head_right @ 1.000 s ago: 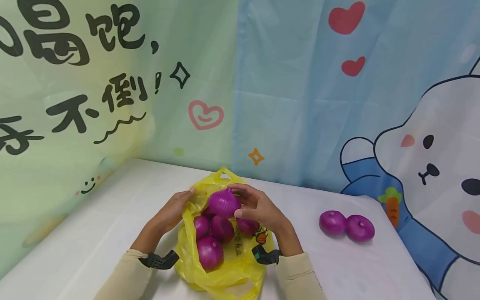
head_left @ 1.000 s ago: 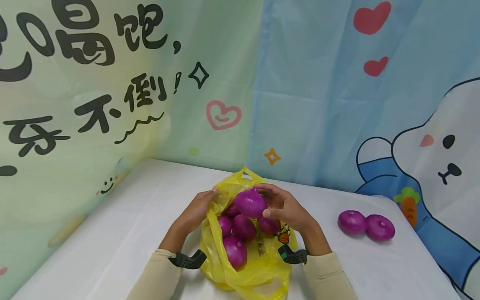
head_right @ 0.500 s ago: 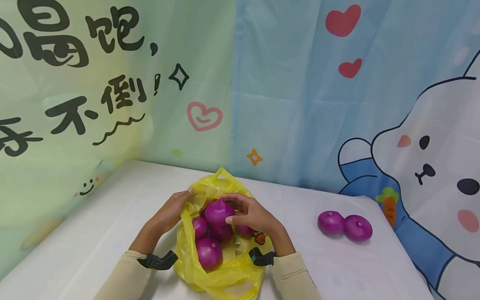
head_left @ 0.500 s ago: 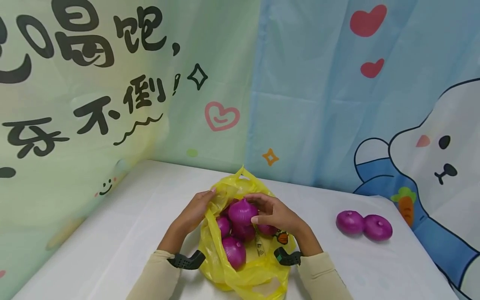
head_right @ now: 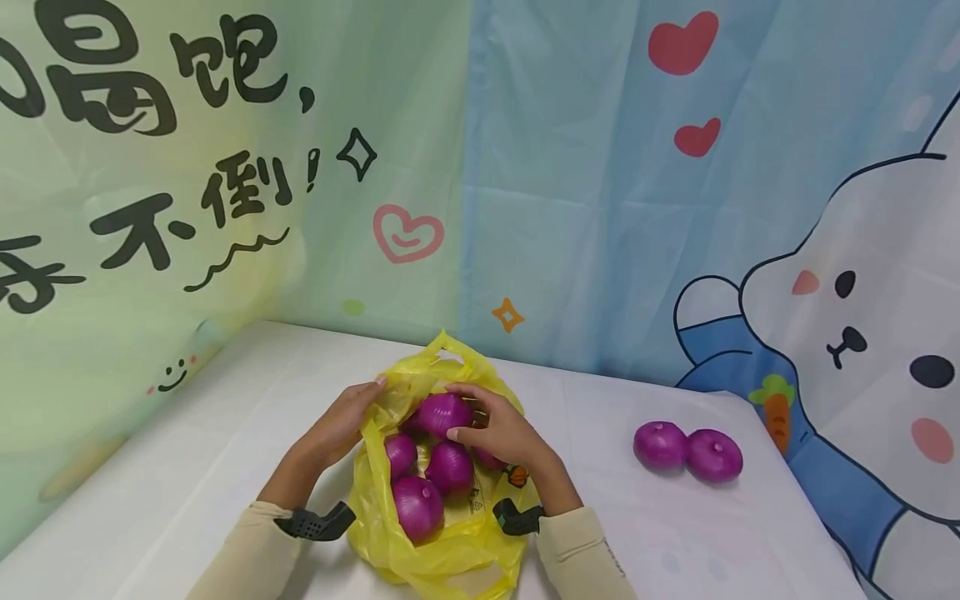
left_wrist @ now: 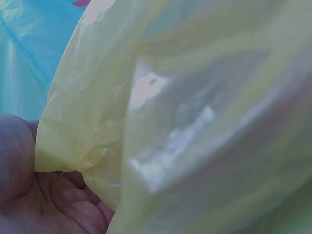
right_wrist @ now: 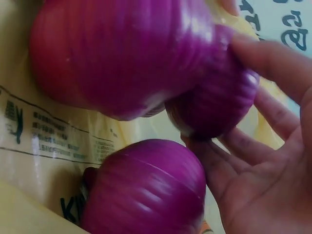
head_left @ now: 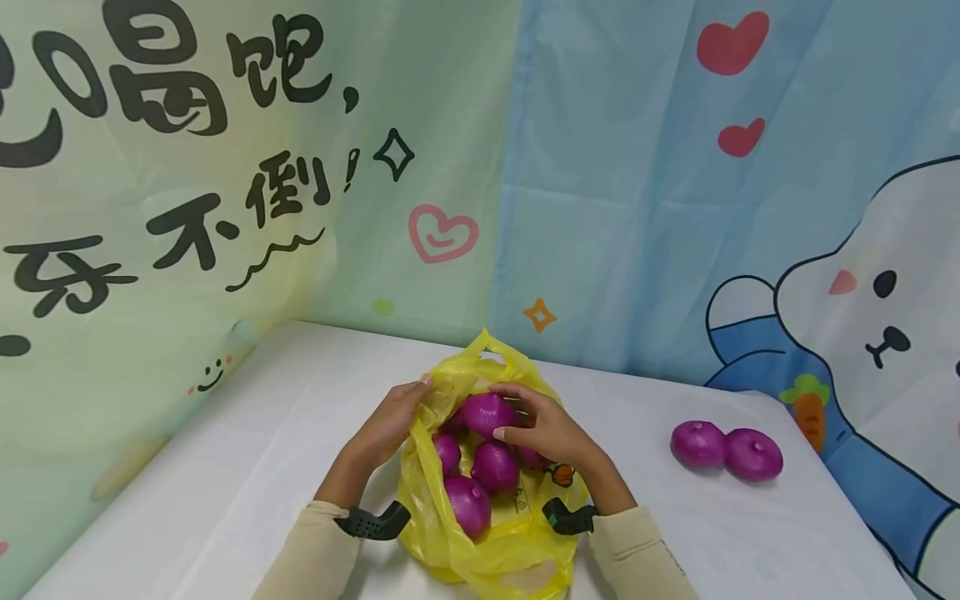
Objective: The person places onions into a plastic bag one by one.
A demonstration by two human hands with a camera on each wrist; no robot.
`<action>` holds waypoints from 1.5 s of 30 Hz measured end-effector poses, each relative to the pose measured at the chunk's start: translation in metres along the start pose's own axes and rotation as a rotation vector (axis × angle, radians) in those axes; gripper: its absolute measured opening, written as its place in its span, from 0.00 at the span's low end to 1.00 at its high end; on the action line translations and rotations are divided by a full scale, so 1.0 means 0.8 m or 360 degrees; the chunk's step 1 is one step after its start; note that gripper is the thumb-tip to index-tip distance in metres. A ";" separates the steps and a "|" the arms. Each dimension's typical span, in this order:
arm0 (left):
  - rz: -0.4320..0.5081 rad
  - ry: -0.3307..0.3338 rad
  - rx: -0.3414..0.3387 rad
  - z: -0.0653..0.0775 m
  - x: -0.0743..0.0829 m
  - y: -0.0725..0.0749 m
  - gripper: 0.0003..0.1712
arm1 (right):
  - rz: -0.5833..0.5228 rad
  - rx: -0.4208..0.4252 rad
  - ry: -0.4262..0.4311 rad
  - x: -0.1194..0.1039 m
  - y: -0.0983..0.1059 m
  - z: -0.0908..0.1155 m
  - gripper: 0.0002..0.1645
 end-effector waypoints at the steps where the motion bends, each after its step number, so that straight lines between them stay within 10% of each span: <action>1: -0.0005 -0.0004 -0.0002 0.000 0.001 0.000 0.33 | 0.0035 0.0006 -0.0016 0.001 0.000 0.000 0.35; 11: 0.0001 -0.0007 0.0019 0.000 0.003 -0.001 0.31 | 0.0310 -0.0063 -0.0002 -0.007 -0.006 0.003 0.30; 25: 0.0001 -0.0019 -0.0011 0.001 0.002 -0.002 0.32 | 0.0109 -0.0051 0.0028 -0.010 0.004 0.006 0.29; 45: -0.0007 -0.0023 -0.0049 0.002 0.003 -0.005 0.32 | -0.0032 0.0372 0.0134 -0.008 0.099 0.049 0.20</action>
Point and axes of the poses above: each hand's wrist, its own z-axis away from the middle knuckle, its own y-axis out of the back of the hand, x = y × z, the point moved 10 cm from there along -z, towards the middle knuckle, and after that the axes turned 15 degrees about z, right-handed, at the moved point
